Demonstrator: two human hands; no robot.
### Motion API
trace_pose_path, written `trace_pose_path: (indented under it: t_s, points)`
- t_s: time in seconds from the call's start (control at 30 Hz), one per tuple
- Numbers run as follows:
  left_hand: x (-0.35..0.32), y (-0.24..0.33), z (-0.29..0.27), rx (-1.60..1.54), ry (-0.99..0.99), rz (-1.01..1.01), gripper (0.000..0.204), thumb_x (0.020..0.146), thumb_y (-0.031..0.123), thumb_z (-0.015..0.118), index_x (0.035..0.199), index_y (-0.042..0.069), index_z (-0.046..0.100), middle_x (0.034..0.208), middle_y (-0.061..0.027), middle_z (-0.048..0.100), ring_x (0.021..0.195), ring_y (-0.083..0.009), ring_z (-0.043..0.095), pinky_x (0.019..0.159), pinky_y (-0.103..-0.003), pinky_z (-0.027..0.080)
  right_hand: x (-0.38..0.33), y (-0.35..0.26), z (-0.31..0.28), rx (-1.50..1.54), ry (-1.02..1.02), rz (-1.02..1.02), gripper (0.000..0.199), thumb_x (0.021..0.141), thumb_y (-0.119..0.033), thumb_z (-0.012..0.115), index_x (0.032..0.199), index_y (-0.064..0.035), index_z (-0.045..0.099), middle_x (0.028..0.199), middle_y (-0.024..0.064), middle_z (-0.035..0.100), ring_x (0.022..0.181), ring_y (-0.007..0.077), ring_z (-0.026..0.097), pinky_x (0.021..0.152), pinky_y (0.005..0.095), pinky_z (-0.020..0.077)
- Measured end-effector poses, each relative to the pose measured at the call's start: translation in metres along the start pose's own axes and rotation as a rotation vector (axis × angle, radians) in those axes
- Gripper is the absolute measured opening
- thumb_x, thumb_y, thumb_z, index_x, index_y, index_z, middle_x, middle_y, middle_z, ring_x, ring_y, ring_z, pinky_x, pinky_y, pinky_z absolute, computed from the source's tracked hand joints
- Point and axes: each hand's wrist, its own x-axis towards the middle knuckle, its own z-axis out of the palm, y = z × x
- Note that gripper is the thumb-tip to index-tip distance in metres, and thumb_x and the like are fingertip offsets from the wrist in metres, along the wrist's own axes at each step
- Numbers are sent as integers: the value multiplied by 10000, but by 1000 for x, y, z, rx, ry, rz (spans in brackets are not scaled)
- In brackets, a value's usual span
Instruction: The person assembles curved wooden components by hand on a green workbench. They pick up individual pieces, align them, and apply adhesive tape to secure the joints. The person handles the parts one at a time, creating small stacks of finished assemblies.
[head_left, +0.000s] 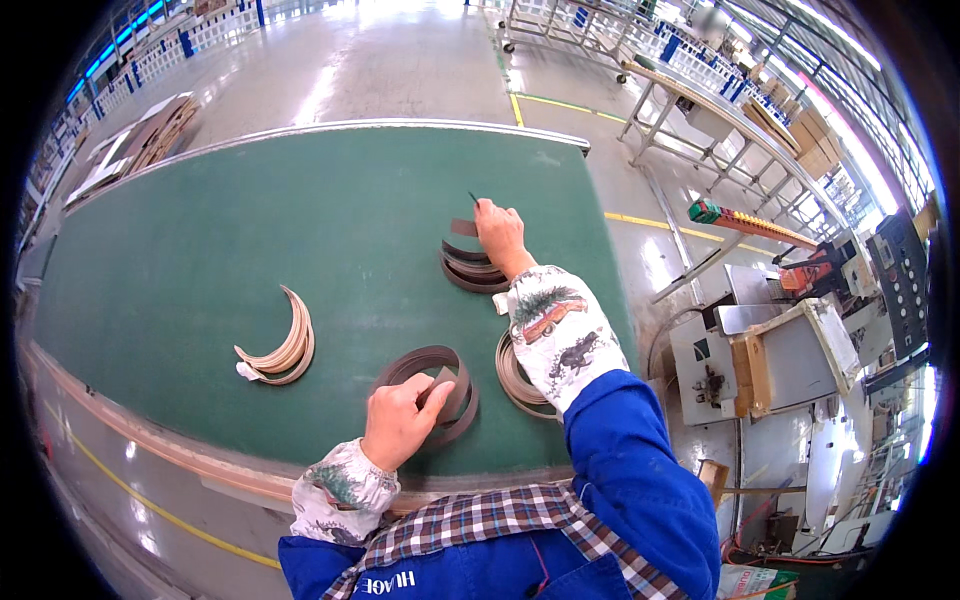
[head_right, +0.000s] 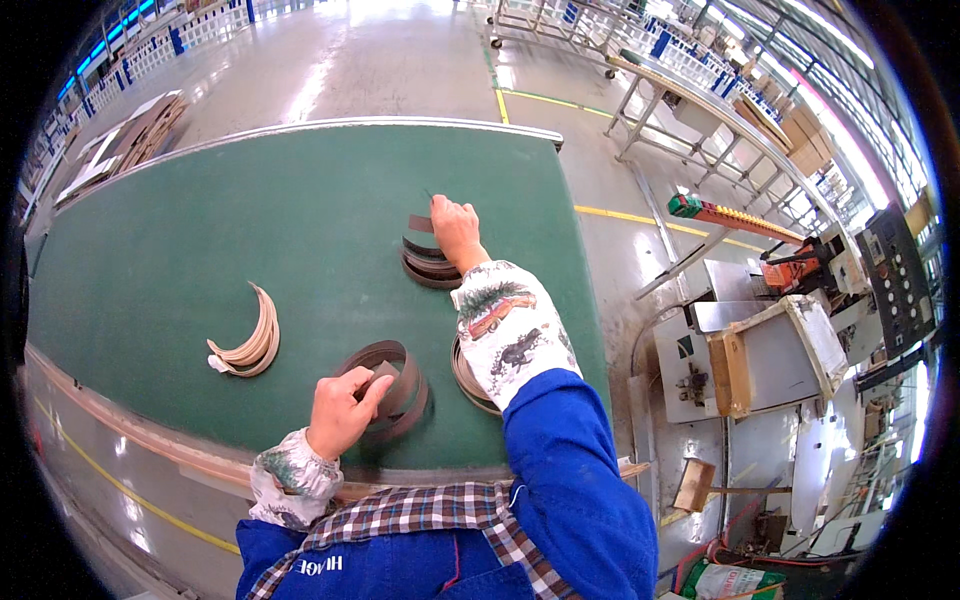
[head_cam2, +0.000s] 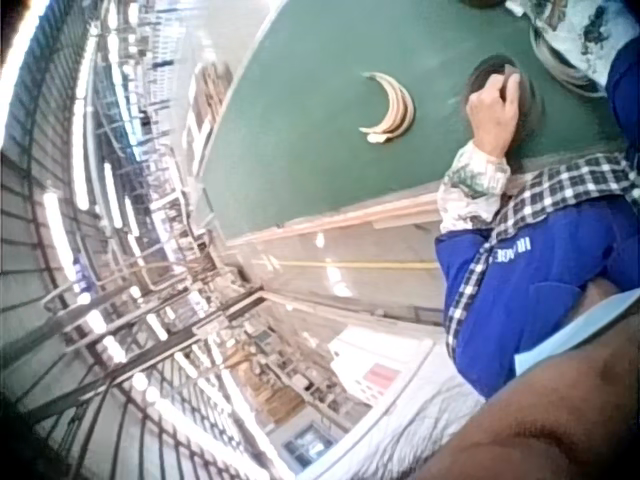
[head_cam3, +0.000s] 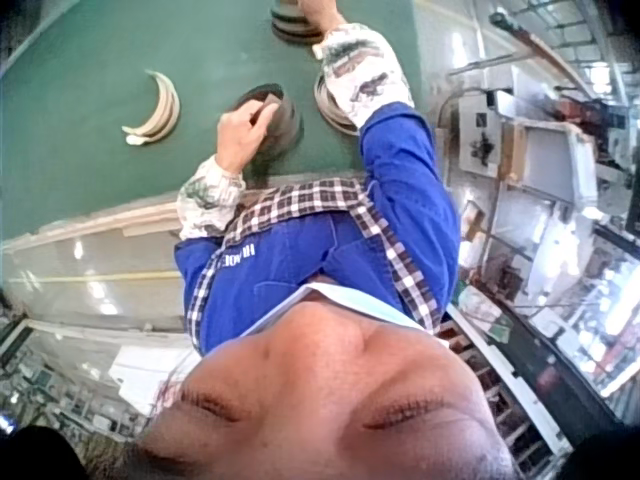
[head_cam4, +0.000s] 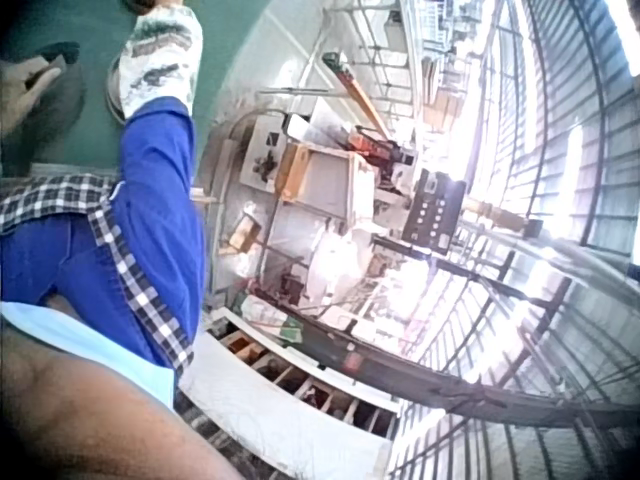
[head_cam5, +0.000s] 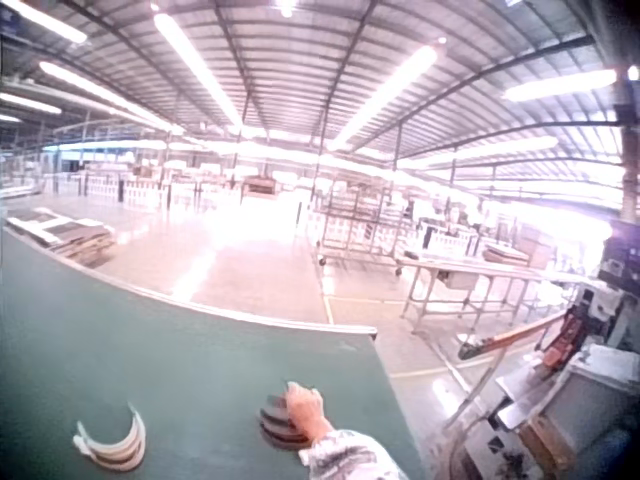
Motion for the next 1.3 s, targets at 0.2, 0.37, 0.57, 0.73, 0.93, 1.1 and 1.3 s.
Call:
trace_pose_path:
  t_s: [0.2,0.37,0.57,0.73,0.93,1.1,1.3]
  points:
    - [4,2,6,-66,-10,9,244,829,234,660,699,34,609,523,-144,510,444,-303,513,436,-369,383,-8,0,18,-142,-151,-71,33,836,-118,507,837,-116,474,690,9,582,632,181,615,593,320,458]
    - [3,-2,2,-9,6,36,235,832,234,656,710,39,610,522,-140,510,442,-301,510,439,-371,386,-25,-12,26,76,-349,73,94,886,-164,487,858,-75,475,649,92,608,584,301,626,528,419,491]
    - [3,2,-1,-37,10,-19,224,842,230,640,732,37,613,535,-142,524,458,-306,523,448,-370,393,-19,-20,-18,294,-467,270,183,930,-224,467,883,-48,468,692,161,627,646,340,636,555,447,490]
    - [-2,-4,-1,-162,39,-119,199,859,195,600,773,17,626,542,-136,550,476,-248,561,474,-336,420,-16,-86,-149,1257,-846,675,351,870,-364,613,749,-43,540,619,17,544,539,114,530,473,271,413]
    - [2,11,-9,-254,-79,-48,244,879,165,579,719,-17,606,502,-53,544,436,-108,516,433,-263,388,-43,-101,-229,1756,-1031,832,230,840,-269,688,784,-76,577,644,-67,501,512,11,424,428,185,301]
    - [8,10,-29,-139,-159,-83,249,854,160,620,689,-26,616,484,-70,545,422,-114,532,424,-270,391,-50,-39,-226,1704,-846,878,183,841,-211,681,772,-80,574,574,-77,452,443,12,347,396,195,235]
    - [12,4,-24,-35,-275,-74,269,844,174,624,683,-39,596,470,-79,527,400,-125,499,420,-283,357,-83,10,-220,1355,-713,997,185,831,-199,687,742,-50,625,626,-39,537,527,35,441,467,209,333]
